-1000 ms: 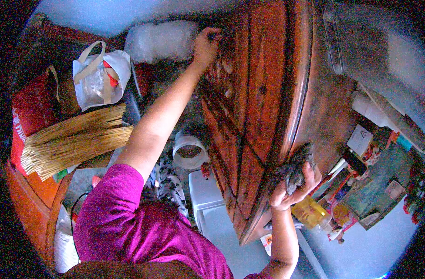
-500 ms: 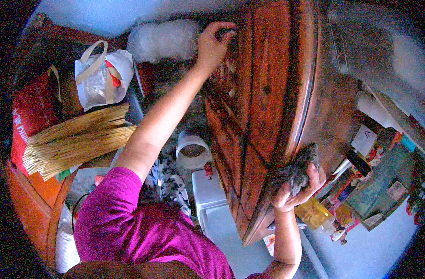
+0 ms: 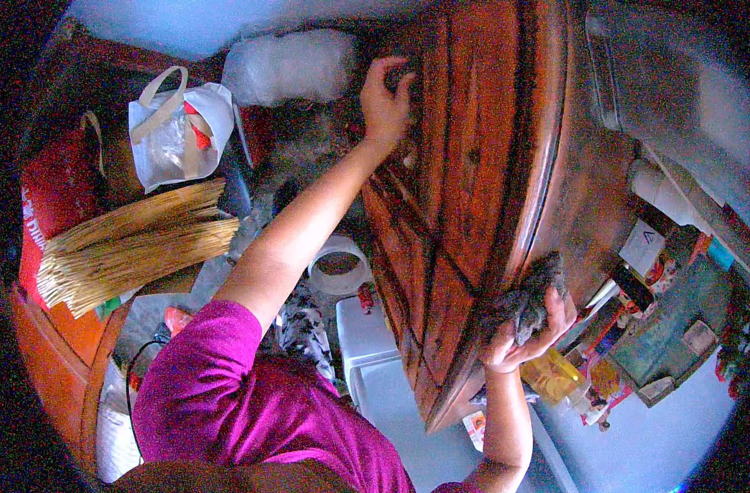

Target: The person scrubs a wooden cabinet door with a steel wool pad, focusing on a damaged area. They briefly move a plastic bag and a shopping bag to access the surface, then continue scrubbing the same spot.

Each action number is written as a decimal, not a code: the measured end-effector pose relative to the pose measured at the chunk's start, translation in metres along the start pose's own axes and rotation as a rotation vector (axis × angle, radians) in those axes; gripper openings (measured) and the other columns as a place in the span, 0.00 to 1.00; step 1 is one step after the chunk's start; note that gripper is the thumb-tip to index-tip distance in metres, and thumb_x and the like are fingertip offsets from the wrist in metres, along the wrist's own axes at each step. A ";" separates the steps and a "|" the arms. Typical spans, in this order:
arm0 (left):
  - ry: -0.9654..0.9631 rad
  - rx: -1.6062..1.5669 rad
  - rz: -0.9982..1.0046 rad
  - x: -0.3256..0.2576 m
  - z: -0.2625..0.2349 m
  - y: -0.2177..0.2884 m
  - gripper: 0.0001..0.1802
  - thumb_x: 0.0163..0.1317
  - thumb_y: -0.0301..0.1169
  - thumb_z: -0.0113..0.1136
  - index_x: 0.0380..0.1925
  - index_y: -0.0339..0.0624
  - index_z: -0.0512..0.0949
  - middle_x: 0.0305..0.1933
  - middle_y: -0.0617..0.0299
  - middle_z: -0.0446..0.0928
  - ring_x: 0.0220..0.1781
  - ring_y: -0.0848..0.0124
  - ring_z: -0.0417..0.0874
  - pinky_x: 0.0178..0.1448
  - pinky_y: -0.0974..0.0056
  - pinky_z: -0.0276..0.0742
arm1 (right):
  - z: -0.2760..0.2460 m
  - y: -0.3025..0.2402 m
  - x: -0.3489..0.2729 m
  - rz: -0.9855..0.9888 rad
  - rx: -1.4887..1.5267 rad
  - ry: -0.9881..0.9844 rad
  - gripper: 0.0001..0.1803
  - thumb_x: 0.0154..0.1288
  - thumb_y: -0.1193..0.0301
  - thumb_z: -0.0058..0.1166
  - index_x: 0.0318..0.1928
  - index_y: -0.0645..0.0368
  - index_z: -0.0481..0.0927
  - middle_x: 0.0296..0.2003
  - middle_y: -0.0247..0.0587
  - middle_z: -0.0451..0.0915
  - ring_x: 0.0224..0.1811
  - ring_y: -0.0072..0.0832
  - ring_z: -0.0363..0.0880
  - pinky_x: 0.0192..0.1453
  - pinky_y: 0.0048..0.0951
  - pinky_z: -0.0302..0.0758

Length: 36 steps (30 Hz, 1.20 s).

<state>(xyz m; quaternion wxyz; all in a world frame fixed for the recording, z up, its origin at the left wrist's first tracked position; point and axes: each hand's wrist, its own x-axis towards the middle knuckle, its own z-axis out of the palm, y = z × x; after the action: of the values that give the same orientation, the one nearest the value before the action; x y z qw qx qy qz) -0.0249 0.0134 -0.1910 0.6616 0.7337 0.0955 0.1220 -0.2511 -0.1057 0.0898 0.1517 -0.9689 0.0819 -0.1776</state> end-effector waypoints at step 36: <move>-0.076 0.059 -0.047 -0.010 -0.006 -0.019 0.16 0.59 0.20 0.63 0.48 0.41 0.79 0.54 0.49 0.79 0.59 0.50 0.78 0.65 0.51 0.73 | 0.005 0.002 0.001 0.005 0.042 0.014 0.36 0.64 0.51 0.52 0.64 0.64 0.69 0.57 0.52 0.69 0.61 0.44 0.68 0.70 0.49 0.63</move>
<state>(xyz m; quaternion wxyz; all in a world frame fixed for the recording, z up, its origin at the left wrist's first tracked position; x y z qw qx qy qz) -0.0360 0.0184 -0.2102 0.6455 0.7545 0.0911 0.0754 -0.2483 -0.1060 0.0848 0.1716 -0.9641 0.0815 -0.1855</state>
